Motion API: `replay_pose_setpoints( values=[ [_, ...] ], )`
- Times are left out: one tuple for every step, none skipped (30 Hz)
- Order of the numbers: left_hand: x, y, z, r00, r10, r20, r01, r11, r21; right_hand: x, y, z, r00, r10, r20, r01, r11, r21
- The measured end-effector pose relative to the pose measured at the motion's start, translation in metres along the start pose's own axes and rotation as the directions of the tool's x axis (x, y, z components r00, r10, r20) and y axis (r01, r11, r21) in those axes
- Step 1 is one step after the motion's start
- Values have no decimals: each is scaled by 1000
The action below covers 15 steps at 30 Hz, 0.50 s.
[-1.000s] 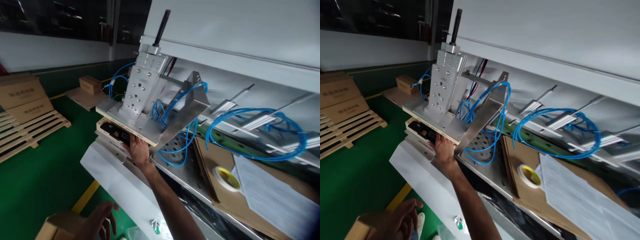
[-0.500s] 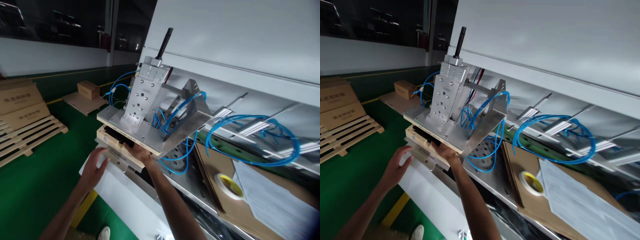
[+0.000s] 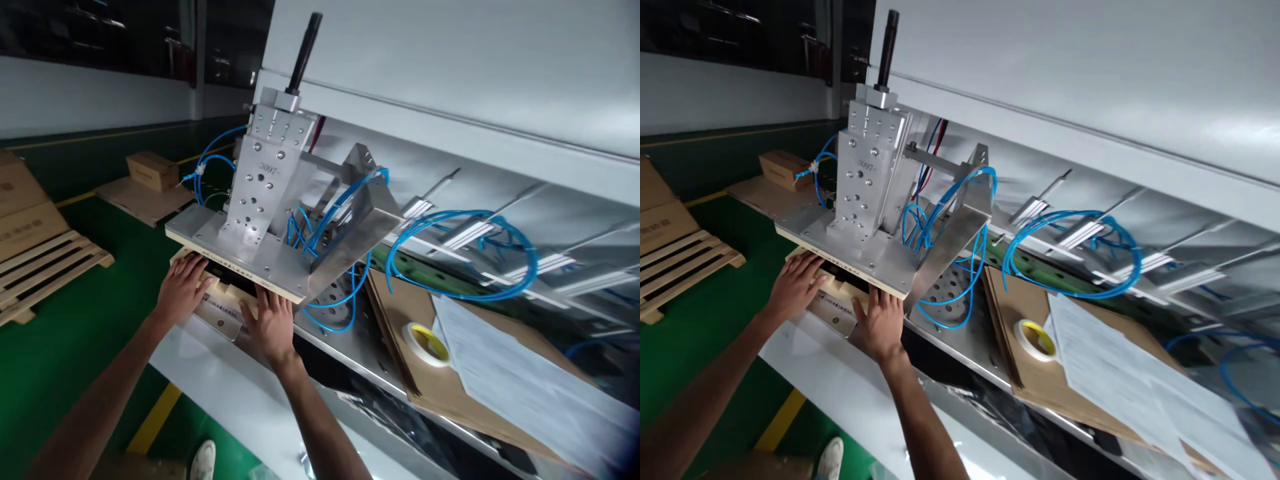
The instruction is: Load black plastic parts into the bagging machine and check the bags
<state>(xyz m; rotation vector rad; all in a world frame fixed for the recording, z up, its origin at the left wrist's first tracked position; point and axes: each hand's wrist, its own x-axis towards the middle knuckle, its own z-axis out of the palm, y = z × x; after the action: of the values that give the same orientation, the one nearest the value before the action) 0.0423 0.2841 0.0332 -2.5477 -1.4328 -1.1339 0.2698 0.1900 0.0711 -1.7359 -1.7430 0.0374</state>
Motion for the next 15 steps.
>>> replay_pose_setpoints(
  values=[
    [-1, -1, 0, 1000, 22, -8, -22, 999, 36, -8, 3, 2, 999, -49, -2, 48, 993, -107],
    [-1, -2, 0, 999, 42, -13, -41, 997, 68, -14, 4, 5, 997, -83, -3, 81, 979, -186],
    [0, -3, 0, 998, 61, -16, -59, 993, 100, -17, 5, 8, 994, -110, -1, 106, 964, -246],
    [1, -5, 0, 997, 75, -16, -73, 989, 131, -19, 4, 11, 992, -127, 1, 122, 949, -290],
    [1, -7, -1, 996, 86, -10, -83, 984, 157, -20, 3, 13, 991, -131, 4, 125, 938, -323],
    [2, -9, -3, 995, 95, 0, -94, 980, 173, -21, 0, 15, 992, -125, 9, 120, 931, -345],
    [2, -11, -6, 994, 112, 12, -112, 979, 173, -22, -3, 14, 993, -118, 22, 118, 927, -355],
    [1, -11, -10, 992, 125, 17, -126, 979, 158, -25, -6, 13, 993, -113, 39, 119, 927, -354],
    [-2, -11, -15, 989, 150, 15, -151, 981, 126, -30, -9, 9, 992, -112, 51, 122, 931, -344],
    [-6, -11, -21, 984, 179, -10, -177, 981, 80, -38, -11, 4, 990, -123, 62, 137, 935, -328],
    [-12, -9, -26, 985, 161, -59, -159, 987, 39, -48, -13, -2, 989, -136, 55, 146, 938, -313],
    [-20, -7, -31, 984, 138, -110, -138, 990, 10, -61, -14, -10, 987, -156, 43, 161, 940, -301],
    [-31, -4, -34, 988, 125, -91, -127, 992, -23, -78, -14, -18, 985, -170, 27, 171, 942, -290],
    [-45, 1, -37, 994, 60, -92, -66, 995, -70, -97, -14, -28, 983, -181, 9, 176, 945, -276],
    [-61, 7, -38, 995, -6, -99, -7, 991, -132, -119, -14, -38, 981, -195, -4, 188, 949, -253]
  ],
)
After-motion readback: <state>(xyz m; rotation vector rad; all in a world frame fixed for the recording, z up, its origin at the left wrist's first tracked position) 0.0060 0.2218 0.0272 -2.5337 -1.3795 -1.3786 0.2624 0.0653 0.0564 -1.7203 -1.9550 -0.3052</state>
